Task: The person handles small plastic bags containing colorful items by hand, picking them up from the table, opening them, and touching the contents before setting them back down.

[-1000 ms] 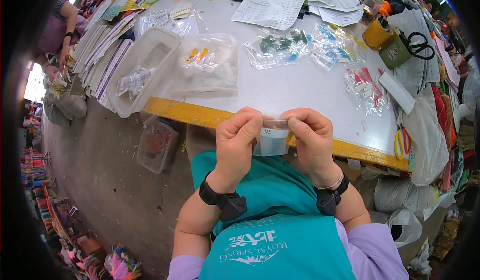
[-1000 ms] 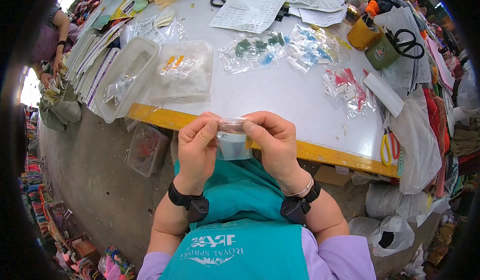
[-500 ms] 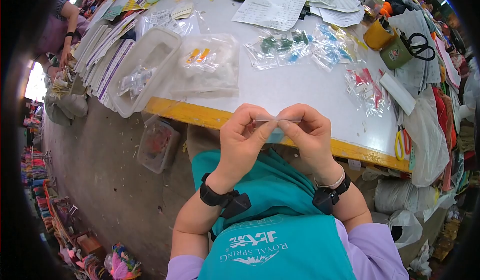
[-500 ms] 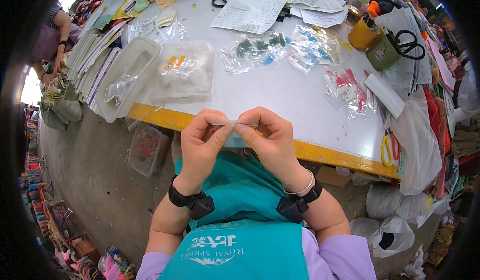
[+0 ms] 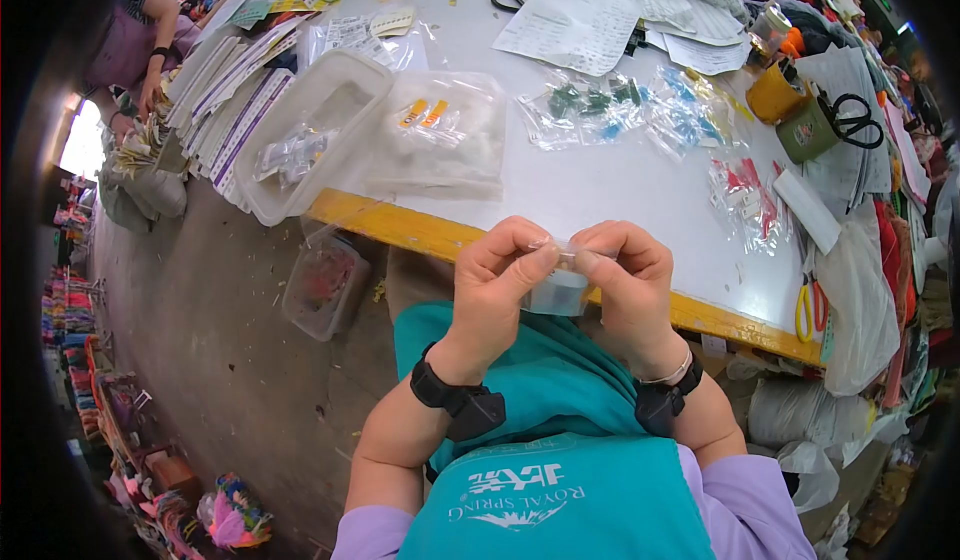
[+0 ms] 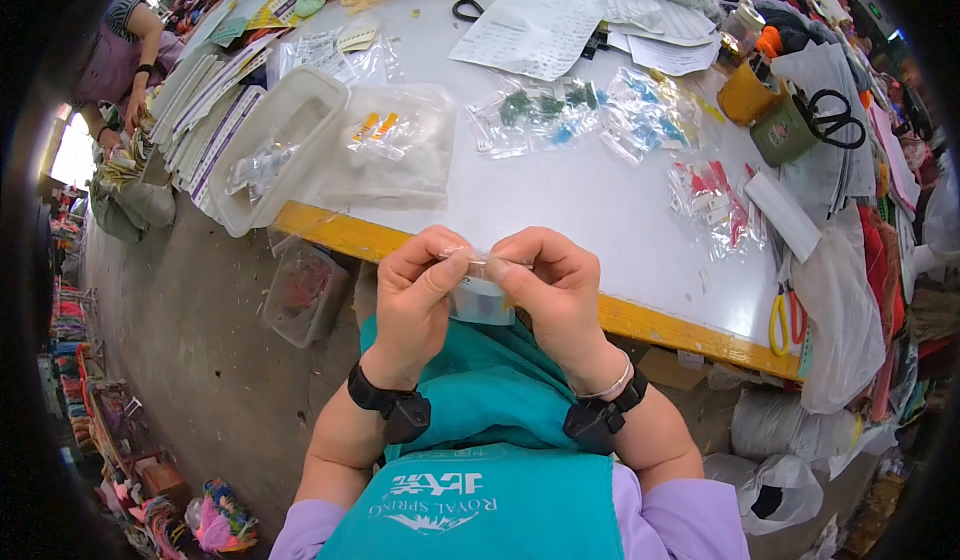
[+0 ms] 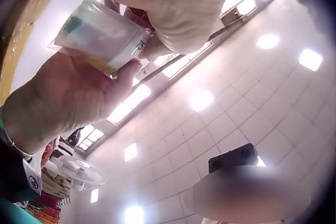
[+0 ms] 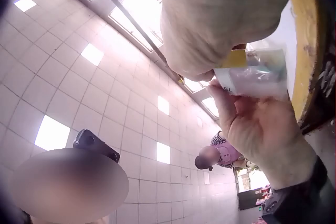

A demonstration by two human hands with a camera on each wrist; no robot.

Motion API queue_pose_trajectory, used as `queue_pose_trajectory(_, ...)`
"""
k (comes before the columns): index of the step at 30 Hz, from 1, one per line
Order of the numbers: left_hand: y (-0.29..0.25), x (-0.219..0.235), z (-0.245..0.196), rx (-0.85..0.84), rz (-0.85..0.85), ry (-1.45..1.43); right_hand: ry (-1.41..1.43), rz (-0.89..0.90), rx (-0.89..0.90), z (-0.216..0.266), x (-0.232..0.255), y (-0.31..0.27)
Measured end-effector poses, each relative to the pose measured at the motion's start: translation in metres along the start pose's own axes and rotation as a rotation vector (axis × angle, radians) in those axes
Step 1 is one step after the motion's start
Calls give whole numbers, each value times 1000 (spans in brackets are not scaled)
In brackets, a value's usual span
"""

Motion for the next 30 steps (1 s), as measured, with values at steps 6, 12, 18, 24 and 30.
queue_pose_trajectory(6,1,12,-18,12,-44,53,-2,40,2,7,0,14)
queue_pose_trajectory(12,11,7,-45,54,-52,407,-77,12,-50,7,-4,23)
queue_pose_trajectory(18,20,12,-74,-130,24,752,-194,76,-8,5,-15,34)
queue_pose_trajectory(24,34,18,-66,11,-22,571,-98,49,-20,-1,-12,46)
queue_pose_trajectory(30,30,19,-41,32,-53,340,-11,33,2,11,-20,41)
Point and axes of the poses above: each hand's wrist, its own y-axis towards the middle knuckle, its own x-axis out of the back of the hand, z = x × y, the point moved 8 cm from there along y, towards the middle knuckle, and after that the axes turned 6 degrees about -y, right-handed, at the moved point
